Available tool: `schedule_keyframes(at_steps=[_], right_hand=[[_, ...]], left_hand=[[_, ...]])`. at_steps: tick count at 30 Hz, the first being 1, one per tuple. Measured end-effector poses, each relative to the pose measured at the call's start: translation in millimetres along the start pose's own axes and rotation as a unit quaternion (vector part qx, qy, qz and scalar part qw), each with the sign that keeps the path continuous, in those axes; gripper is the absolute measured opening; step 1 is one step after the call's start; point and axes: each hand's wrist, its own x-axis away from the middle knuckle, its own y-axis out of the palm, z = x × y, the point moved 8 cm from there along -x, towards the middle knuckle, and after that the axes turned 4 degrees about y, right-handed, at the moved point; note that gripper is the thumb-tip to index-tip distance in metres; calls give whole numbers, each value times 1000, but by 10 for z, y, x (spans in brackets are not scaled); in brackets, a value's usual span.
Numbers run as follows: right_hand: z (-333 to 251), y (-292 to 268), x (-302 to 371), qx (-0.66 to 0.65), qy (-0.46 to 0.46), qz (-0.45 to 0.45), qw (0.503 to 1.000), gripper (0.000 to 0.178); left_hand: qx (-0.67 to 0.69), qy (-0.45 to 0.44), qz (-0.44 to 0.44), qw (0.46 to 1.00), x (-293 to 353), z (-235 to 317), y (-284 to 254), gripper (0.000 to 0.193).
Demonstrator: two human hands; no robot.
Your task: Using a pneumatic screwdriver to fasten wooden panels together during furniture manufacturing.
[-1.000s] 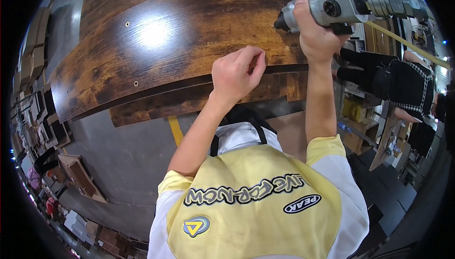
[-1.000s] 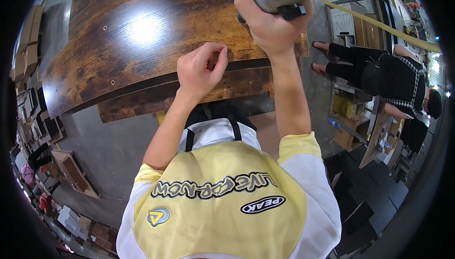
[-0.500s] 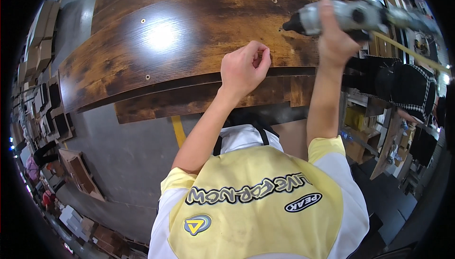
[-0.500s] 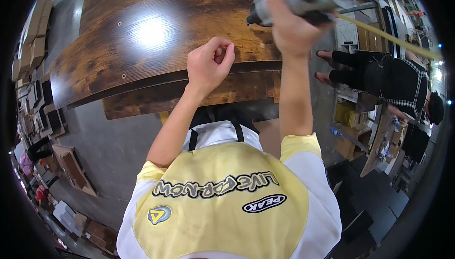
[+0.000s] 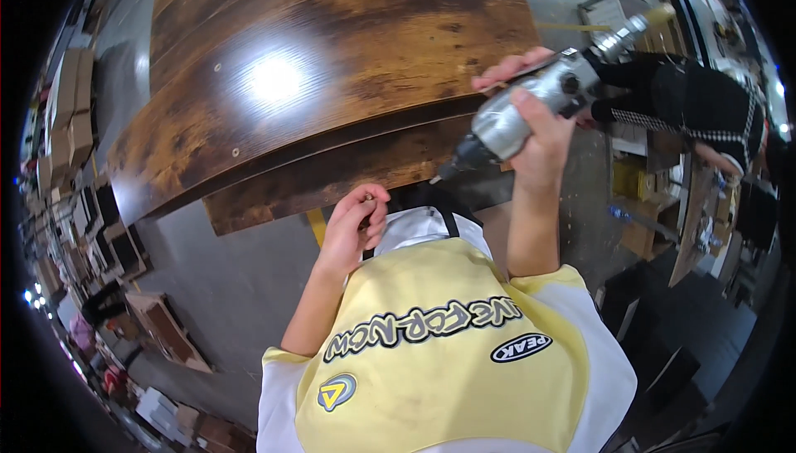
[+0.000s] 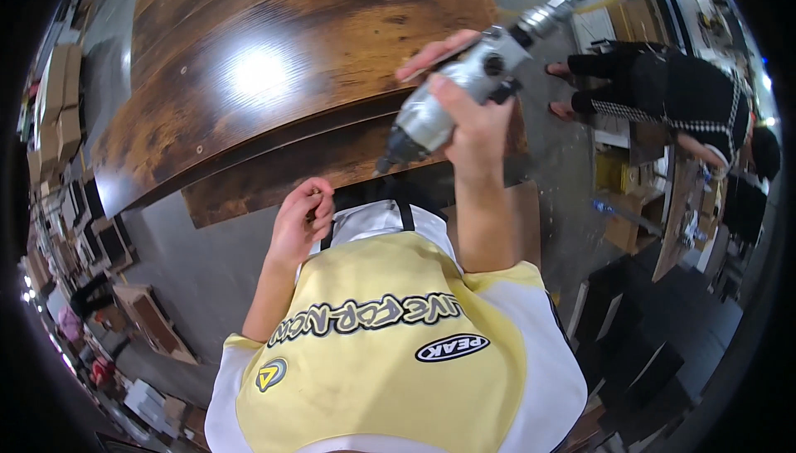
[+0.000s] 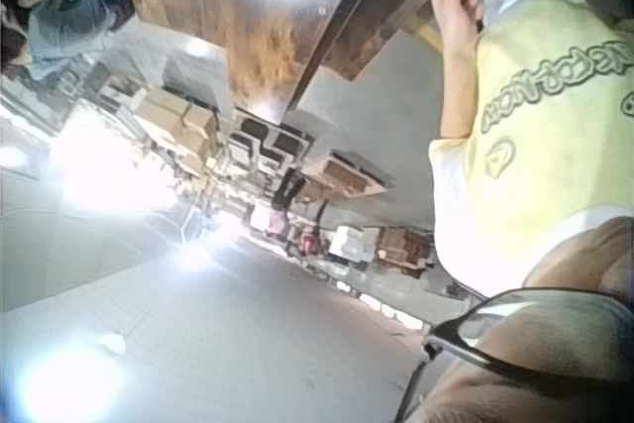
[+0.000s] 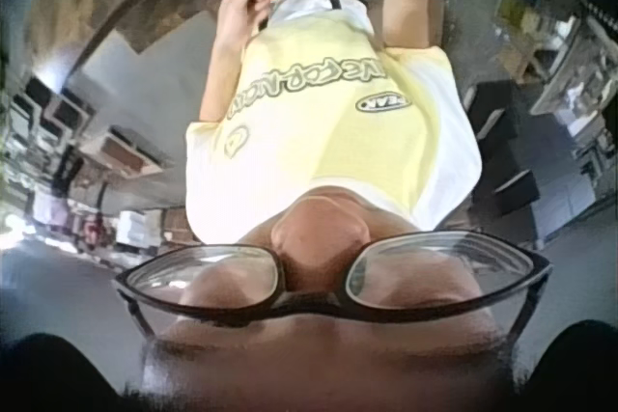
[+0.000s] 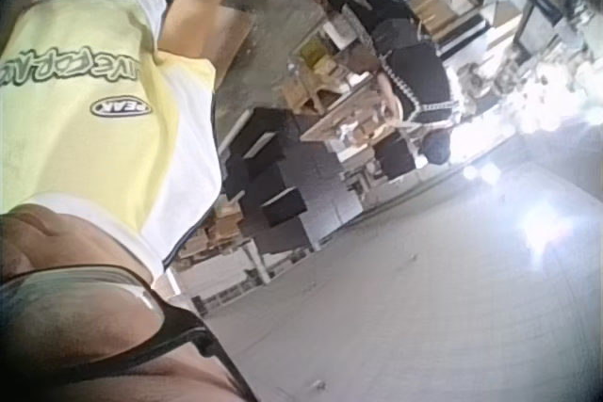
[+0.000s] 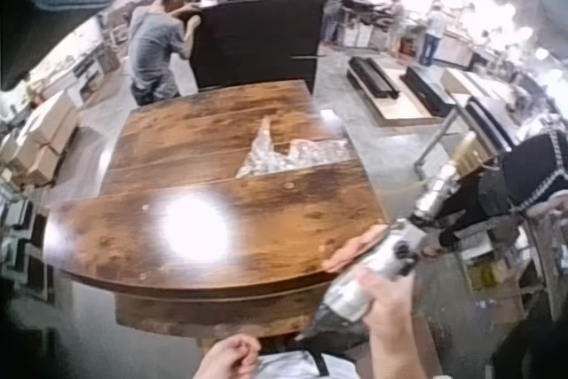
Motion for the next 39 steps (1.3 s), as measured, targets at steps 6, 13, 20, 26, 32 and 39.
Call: schedule_keyframes(at_steps=[6, 13, 20, 26, 32, 39], right_hand=[[65, 130, 76, 71, 47, -74, 994, 39], [-71, 199, 129, 57, 45, -101, 992, 42], [-170, 295, 175, -37, 25, -94, 995, 34], [-149, 425, 308, -4, 48, -106, 993, 43], [-149, 427, 343, -5, 60, -97, 993, 43], [-103, 539, 331, -44, 29, -68, 996, 44]], left_hand=[[-259, 11, -69, 963, -82, 8, 282, 17], [-594, 179, -75, 780, -54, 102, 608, 20], [-614, 290, -90, 729, 65, 242, 947, 32], [-617, 308, -90, 719, 129, 244, 886, 40], [-595, 405, -73, 690, 233, 249, 805, 40], [-606, 478, -23, 635, 342, 364, 756, 36]])
